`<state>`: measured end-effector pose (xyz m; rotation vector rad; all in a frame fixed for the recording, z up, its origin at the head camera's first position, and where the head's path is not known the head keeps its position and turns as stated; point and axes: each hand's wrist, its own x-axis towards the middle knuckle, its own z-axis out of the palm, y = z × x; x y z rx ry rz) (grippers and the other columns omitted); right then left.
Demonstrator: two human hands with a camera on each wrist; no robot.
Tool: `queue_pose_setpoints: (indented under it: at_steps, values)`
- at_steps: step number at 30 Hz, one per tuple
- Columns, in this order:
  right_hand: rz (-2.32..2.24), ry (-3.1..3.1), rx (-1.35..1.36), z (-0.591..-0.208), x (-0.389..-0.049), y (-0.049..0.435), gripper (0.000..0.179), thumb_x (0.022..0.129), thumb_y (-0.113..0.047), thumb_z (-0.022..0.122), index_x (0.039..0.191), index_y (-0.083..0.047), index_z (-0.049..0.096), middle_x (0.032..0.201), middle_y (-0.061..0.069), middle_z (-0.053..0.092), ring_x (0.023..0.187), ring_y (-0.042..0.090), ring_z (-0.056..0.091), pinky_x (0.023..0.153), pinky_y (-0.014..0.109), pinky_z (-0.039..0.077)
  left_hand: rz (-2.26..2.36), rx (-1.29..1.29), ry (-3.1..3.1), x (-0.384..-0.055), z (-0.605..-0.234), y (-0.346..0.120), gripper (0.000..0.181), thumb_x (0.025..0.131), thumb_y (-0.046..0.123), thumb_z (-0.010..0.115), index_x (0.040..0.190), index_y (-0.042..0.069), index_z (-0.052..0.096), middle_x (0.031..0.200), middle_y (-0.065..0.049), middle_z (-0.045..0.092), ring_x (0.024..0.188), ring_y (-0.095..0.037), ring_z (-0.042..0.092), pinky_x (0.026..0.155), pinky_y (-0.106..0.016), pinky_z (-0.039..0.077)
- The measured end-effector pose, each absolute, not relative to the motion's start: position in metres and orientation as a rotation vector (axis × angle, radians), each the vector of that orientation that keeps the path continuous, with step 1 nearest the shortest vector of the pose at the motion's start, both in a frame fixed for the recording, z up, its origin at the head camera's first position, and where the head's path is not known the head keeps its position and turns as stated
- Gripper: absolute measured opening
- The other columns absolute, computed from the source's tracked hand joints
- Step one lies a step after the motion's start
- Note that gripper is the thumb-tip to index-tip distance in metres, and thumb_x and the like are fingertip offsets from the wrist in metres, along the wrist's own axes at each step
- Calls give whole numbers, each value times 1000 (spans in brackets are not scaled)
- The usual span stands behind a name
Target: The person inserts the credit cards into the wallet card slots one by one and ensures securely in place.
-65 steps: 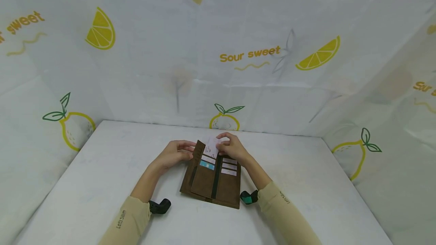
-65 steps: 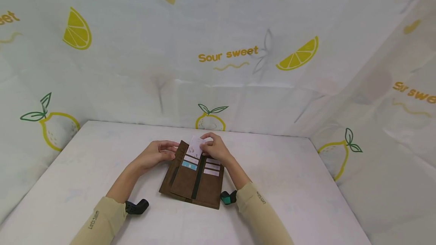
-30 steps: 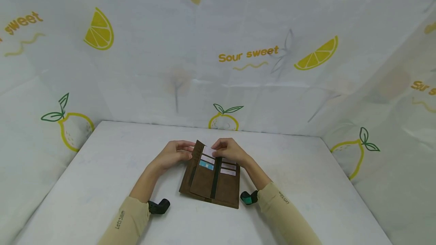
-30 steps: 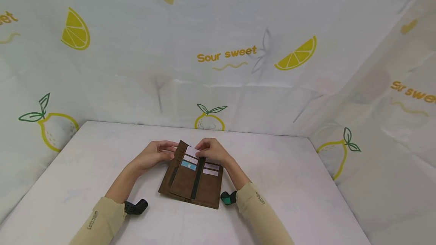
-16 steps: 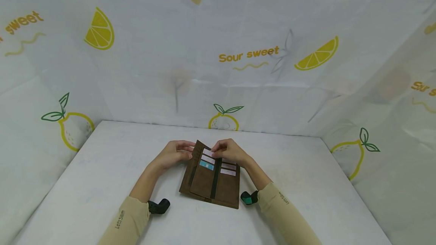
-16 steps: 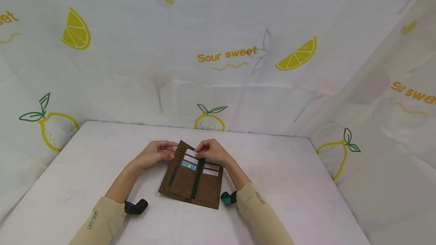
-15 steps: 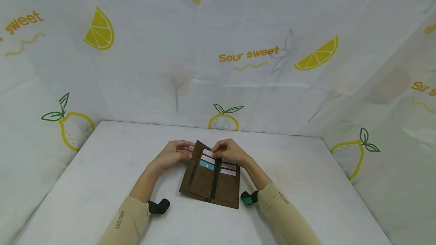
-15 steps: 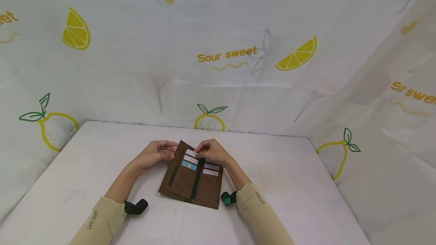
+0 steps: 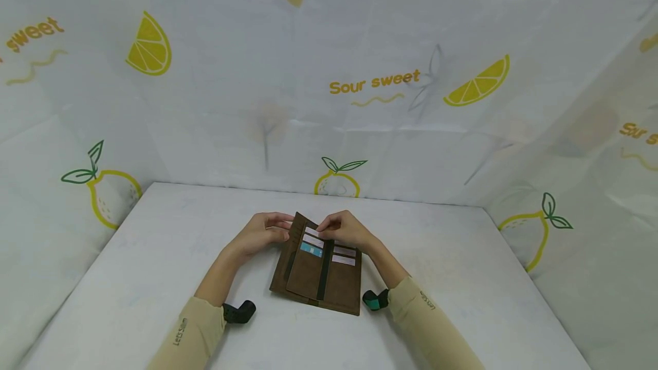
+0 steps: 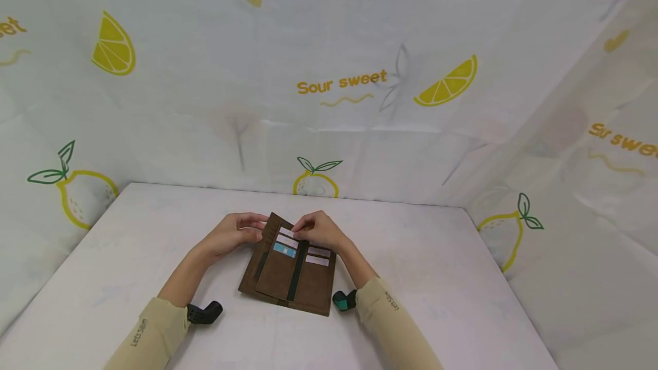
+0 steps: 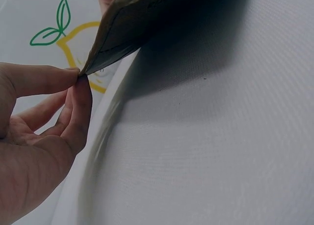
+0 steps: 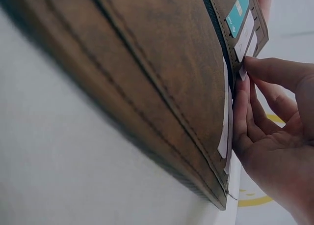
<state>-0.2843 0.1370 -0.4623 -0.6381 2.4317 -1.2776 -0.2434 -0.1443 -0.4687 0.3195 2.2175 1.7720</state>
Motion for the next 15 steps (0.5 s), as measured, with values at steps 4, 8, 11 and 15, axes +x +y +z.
queue_pose_setpoints:
  at_steps: [4, 8, 11, 15]
  values:
    - [-1276, 2426, -646, -462, -284, 137, 14, 100, -8, 74, 109, 1, 82, 108, 16, 82, 87, 4, 70, 83, 22, 57, 1764, 317, 2223, -244, -469, -144, 51, 98, 8, 72, 148, -2, 62, 141, -25, 66, 113, -18, 70, 102, -32, 55]
    - [-1261, 2424, -651, -460, -283, 136, 15, 100, -9, 75, 109, 0, 81, 107, 15, 81, 87, 5, 69, 83, 23, 57, 1762, 307, 2226, -243, -468, -144, 51, 98, 7, 72, 147, -2, 62, 141, -25, 66, 112, -18, 71, 101, -31, 55]
    - [-1248, 2429, -648, -460, -284, 136, 15, 99, -11, 76, 109, 0, 81, 106, 13, 82, 86, 5, 69, 83, 23, 57, 1762, 299, 2225, -243, -469, -144, 51, 98, 7, 72, 147, -2, 62, 140, -26, 66, 111, -18, 71, 100, -31, 55]
    - [-1251, 2439, -631, -460, -284, 136, 15, 99, -11, 76, 109, -1, 81, 104, 11, 82, 86, 5, 69, 83, 22, 57, 1761, 299, 2218, -245, -470, -145, 51, 97, 6, 72, 147, -3, 62, 139, -26, 66, 110, -18, 71, 98, -30, 55]
